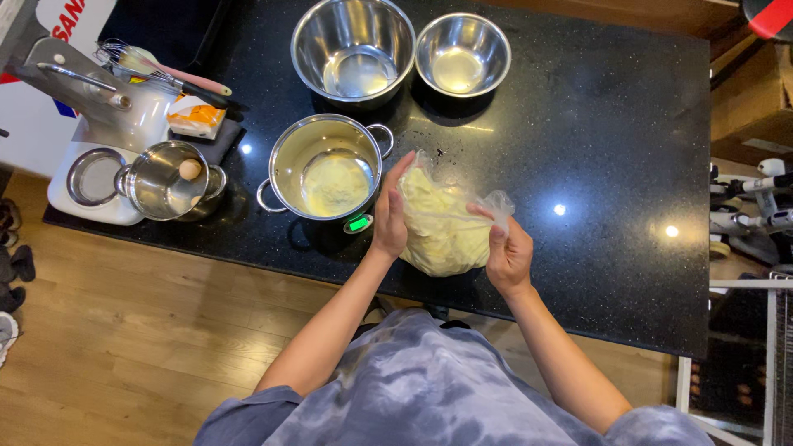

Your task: The person pours a yellow powder from a plastic bag into a metal pot on a digital scale. They then move to the sink, fill a measuring cup with water, and pour it into the pot while whisking the mixture. The person repeats the water-filling and pouring process to continue mixing the ingredients.

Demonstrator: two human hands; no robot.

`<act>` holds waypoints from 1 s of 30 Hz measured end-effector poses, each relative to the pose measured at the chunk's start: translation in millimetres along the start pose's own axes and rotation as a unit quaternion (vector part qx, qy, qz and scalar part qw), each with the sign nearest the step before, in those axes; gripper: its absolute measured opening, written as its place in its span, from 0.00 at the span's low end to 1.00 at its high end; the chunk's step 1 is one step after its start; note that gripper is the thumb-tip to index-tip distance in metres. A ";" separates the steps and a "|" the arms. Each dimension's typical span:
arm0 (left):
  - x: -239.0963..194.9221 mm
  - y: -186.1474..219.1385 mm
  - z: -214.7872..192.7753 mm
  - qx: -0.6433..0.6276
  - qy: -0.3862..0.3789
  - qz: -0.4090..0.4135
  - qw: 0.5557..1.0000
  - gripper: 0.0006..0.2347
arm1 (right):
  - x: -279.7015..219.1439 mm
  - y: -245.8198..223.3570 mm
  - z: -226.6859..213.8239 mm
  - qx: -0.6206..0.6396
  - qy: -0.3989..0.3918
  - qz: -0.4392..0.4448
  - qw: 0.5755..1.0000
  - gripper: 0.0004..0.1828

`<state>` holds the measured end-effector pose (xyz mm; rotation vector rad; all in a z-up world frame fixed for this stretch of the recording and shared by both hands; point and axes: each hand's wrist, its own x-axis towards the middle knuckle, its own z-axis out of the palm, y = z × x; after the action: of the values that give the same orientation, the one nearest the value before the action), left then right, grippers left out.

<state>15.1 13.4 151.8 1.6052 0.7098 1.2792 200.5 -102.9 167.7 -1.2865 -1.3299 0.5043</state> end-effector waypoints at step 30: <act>-16.4 31.4 8.5 0.104 -0.031 0.041 0.993 0.19 | 18.2 -20.6 -21.6 0.138 0.050 0.009 0.989 0.26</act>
<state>15.0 -15.9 173.5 1.8515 0.7671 1.2399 216.8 -101.7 198.6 -1.0809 -1.1224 0.6067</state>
